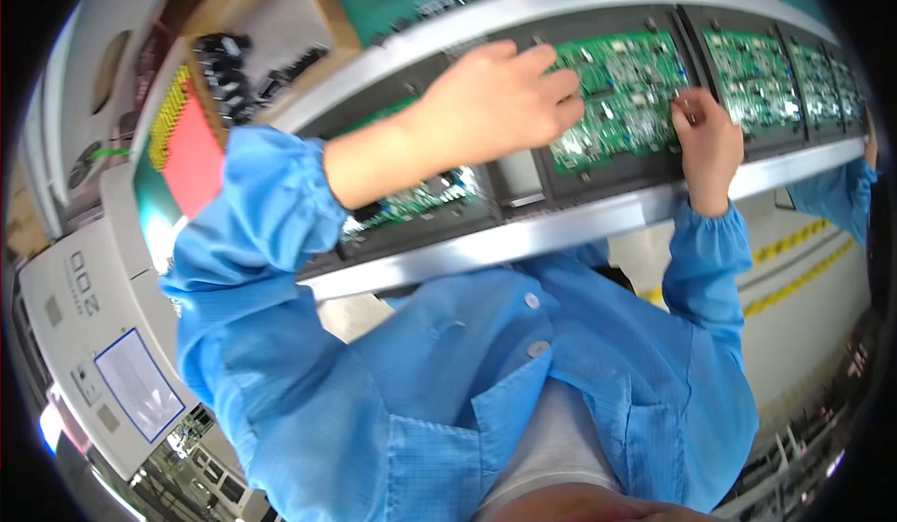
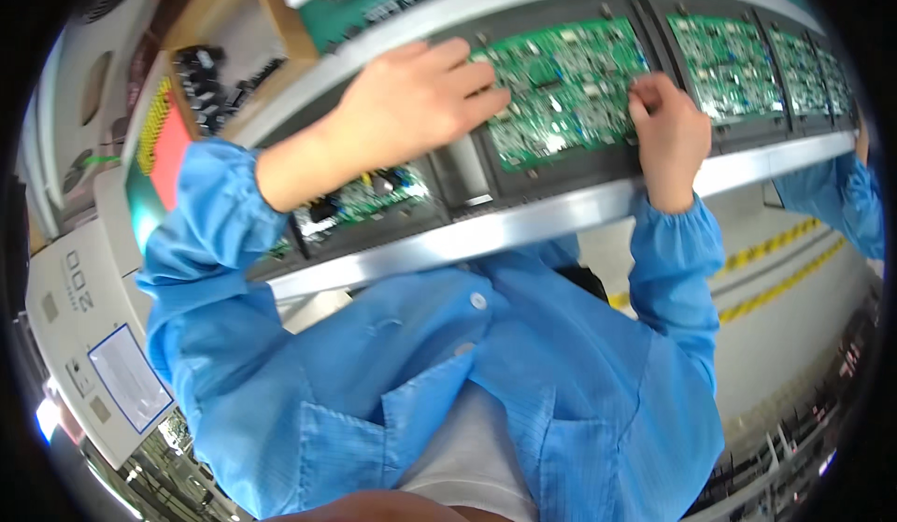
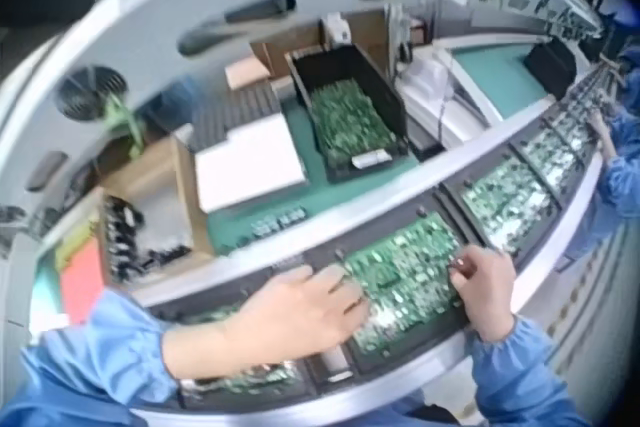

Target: Assembling and inspecting electronic components on printed circuit boards on a manufacturing assembly line.

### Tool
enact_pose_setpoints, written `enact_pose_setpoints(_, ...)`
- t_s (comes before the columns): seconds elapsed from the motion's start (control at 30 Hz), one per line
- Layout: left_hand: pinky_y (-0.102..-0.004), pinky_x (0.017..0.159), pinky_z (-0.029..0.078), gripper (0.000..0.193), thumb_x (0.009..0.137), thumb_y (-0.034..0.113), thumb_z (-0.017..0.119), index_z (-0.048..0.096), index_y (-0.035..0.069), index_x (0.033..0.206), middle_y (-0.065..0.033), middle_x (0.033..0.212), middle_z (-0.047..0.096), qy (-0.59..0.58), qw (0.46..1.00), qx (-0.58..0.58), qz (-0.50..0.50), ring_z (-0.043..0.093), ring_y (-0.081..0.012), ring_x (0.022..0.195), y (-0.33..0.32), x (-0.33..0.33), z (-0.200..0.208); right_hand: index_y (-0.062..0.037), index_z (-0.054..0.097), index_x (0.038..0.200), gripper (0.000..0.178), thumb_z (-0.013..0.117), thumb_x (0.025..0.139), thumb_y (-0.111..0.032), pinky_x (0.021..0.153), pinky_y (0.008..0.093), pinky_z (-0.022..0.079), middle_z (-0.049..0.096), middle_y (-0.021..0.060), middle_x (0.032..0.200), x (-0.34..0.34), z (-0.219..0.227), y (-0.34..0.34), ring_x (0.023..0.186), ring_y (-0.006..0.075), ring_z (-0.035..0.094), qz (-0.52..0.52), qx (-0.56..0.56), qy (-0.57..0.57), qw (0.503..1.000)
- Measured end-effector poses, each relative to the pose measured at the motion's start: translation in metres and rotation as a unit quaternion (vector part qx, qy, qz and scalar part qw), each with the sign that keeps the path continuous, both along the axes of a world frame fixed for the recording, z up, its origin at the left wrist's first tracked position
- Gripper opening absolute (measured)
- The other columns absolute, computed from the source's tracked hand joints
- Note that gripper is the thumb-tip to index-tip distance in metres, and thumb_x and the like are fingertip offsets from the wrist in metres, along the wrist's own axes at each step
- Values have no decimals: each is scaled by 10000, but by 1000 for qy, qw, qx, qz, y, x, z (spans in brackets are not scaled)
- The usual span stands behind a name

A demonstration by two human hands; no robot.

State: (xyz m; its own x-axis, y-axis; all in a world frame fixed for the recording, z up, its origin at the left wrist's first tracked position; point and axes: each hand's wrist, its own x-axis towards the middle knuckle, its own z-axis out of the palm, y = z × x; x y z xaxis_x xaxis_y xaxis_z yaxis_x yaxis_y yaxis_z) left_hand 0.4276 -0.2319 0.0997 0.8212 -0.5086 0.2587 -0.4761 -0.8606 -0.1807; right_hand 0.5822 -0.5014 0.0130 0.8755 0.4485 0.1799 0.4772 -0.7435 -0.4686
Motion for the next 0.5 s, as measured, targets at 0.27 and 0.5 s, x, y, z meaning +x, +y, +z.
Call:
enact_pose_setpoints(0.27,-399,787,579,225,832,126,696,725,141,1055,-25,1005,682,-37,977,-79,196,637,-260,996,101,-24,36,-50,719,1025,180,782,857,-53,676,308,505,703,60,823,-2,66,16,709,147,602,42,72,80,993)
enact_pose_setpoints(0.5,-437,951,530,404,885,107,717,671,106,1287,-120,1220,642,-177,926,-151,297,628,-355,1111,220,21,15,-36,713,1094,192,733,905,-61,728,329,530,713,57,953,17,132,214,778,169,627,401,214,-142,879)
